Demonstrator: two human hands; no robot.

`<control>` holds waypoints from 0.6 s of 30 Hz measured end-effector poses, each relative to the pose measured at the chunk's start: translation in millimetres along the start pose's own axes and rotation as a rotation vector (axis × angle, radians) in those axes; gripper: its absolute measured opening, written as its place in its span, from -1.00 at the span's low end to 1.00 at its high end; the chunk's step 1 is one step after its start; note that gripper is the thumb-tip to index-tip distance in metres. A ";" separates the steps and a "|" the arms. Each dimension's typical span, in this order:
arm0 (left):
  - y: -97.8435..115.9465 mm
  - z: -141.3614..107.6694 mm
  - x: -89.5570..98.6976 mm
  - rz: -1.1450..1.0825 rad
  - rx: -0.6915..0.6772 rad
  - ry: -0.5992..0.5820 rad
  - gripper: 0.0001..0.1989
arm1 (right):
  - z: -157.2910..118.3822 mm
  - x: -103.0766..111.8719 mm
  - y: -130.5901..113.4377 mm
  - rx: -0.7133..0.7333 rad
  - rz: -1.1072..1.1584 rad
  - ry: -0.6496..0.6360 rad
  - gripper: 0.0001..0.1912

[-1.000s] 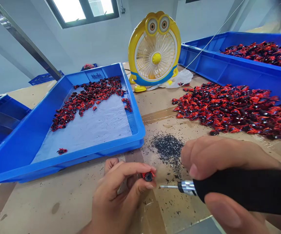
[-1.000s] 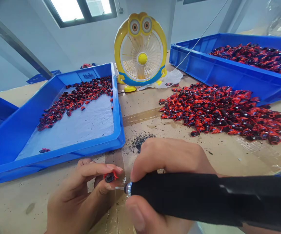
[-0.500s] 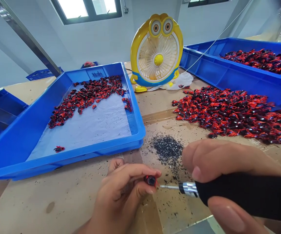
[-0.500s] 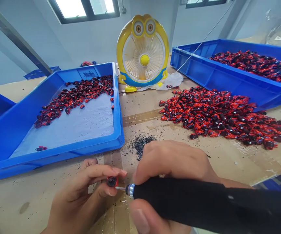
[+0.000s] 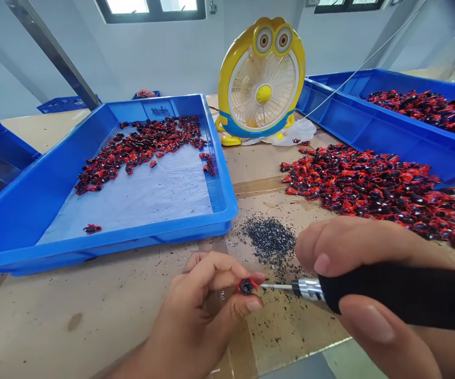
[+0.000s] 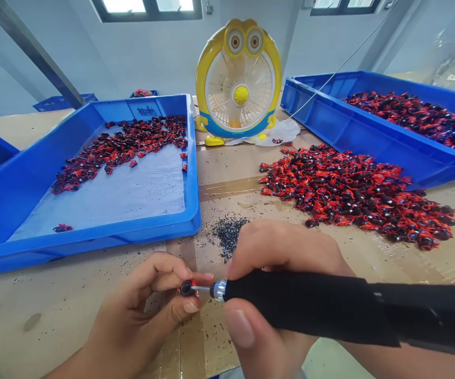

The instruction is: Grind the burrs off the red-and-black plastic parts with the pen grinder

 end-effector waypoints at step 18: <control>5.6 1.7 3.3 0.425 -0.324 0.128 -0.80 | -7.0 -0.5 -2.9 -0.030 0.050 -0.009 -0.79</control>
Point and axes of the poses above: each hand's wrist, its own z-axis towards the middle knuckle, its own x-axis out of the back of the hand, y = z × x, the point moved 2 cm from there along z, towards the middle knuckle, and after that the axes turned 9 degrees about z, right-handed, at the moved point
